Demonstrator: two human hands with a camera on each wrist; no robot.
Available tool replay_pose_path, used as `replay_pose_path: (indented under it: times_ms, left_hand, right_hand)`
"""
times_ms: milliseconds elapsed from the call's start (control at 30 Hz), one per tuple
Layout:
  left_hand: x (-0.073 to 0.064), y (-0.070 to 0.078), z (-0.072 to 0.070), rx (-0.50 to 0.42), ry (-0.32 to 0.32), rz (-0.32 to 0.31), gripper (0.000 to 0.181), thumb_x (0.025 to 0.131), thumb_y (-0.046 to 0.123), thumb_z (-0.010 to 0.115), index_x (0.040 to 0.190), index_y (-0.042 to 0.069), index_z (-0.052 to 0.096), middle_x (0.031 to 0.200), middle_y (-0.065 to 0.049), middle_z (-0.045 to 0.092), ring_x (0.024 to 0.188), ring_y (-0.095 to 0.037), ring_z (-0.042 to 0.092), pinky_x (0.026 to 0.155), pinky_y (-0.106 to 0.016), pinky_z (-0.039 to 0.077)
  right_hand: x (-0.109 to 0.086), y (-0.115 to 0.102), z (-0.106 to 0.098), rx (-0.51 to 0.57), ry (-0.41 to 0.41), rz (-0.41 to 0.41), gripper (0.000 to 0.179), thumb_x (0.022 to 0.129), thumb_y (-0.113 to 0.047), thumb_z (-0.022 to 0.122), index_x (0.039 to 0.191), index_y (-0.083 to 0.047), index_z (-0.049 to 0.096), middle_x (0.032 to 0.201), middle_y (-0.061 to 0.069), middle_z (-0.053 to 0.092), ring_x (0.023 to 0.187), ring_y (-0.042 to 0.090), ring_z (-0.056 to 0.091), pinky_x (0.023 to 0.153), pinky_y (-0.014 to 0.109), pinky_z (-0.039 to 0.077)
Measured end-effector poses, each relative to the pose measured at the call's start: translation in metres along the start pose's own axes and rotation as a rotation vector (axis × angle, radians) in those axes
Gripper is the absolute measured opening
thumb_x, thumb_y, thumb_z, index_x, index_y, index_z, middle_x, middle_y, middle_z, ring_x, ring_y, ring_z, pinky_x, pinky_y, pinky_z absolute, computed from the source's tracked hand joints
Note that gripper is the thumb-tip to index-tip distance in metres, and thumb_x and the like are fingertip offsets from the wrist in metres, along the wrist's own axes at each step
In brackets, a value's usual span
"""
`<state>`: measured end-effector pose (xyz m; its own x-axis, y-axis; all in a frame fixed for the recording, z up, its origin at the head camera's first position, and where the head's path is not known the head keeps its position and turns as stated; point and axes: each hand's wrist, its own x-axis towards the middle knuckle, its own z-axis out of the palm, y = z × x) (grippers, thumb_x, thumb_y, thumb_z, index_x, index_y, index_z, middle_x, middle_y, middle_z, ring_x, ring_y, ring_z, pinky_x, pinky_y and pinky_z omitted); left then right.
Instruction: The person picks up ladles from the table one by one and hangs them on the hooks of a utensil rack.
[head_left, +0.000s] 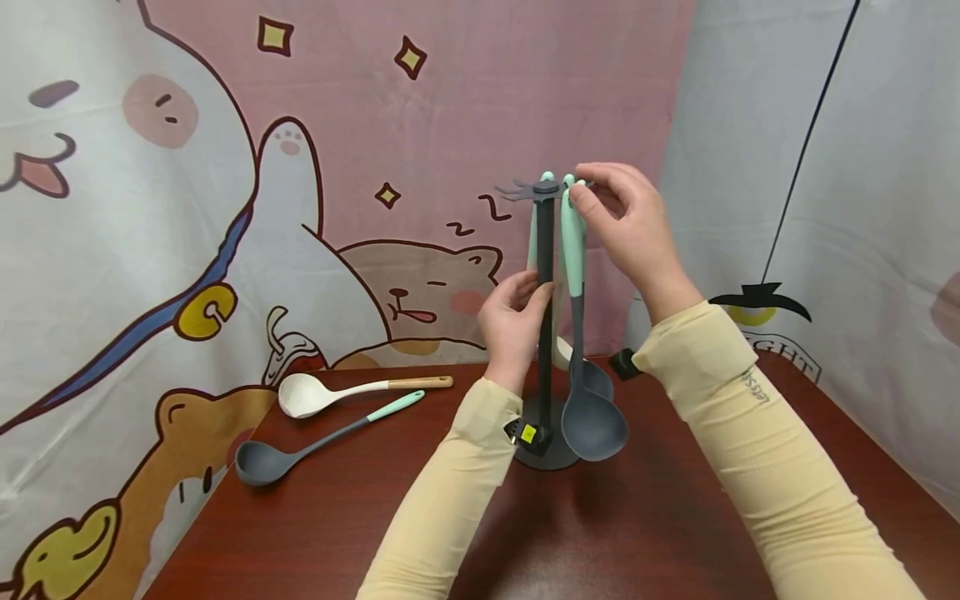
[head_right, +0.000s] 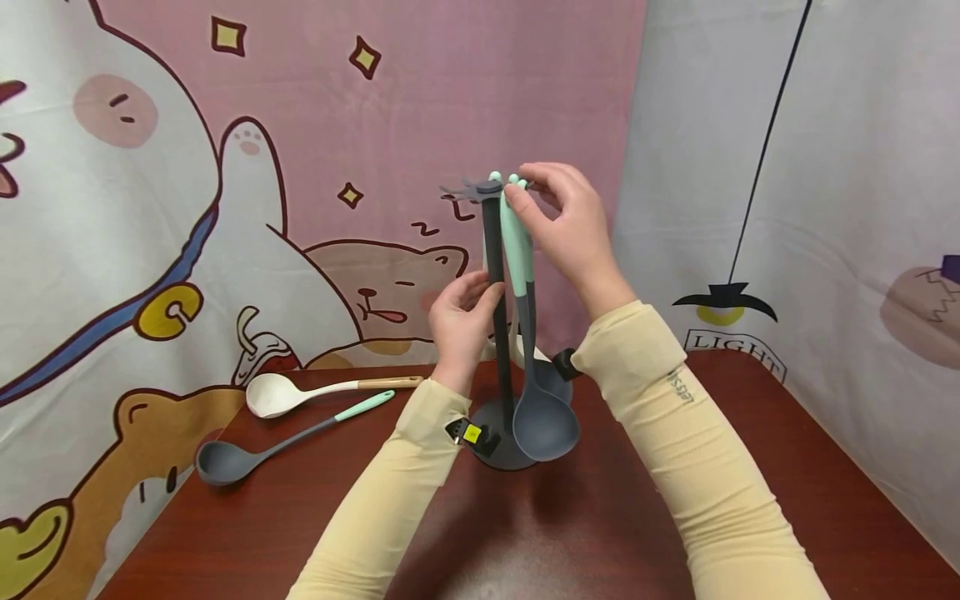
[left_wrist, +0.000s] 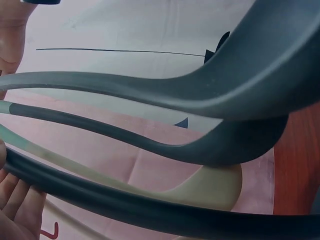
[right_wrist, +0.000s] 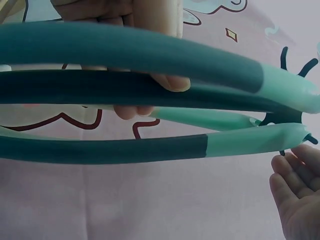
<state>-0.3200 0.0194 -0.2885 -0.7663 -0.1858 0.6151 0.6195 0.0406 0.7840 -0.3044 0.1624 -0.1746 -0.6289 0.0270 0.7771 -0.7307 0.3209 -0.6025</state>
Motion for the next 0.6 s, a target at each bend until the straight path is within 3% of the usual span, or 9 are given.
replay_pose_path:
  times_ms: [233,600]
  left_hand:
    - [-0.004,-0.002,-0.006,0.010,-0.007,-0.009,0.021,0.090,0.016,0.075,0.109,0.008,0.075,0.100,-0.001,0.075,0.086,-0.010,0.069,0.076,-0.029,0.055]
    - [-0.007,-0.009,-0.018,-0.039,-0.030,0.009,0.017,0.091,0.013,0.073,0.106,0.005,0.075,0.100,-0.002,0.075,0.085,-0.013,0.070,0.072,-0.029,0.057]
  right_hand:
    - [-0.004,-0.001,0.005,-0.007,0.064,-0.051,0.031,0.093,-0.014,0.068,0.120,0.001,0.069,0.114,0.008,0.062,0.097,0.009,0.060,0.089,0.023,0.049]
    - [-0.006,-0.002,0.008,-0.023,0.110,-0.030,0.029,0.092,-0.020,0.071,0.115,-0.002,0.072,0.104,-0.002,0.061,0.092,0.010,0.062,0.085,0.021,0.049]
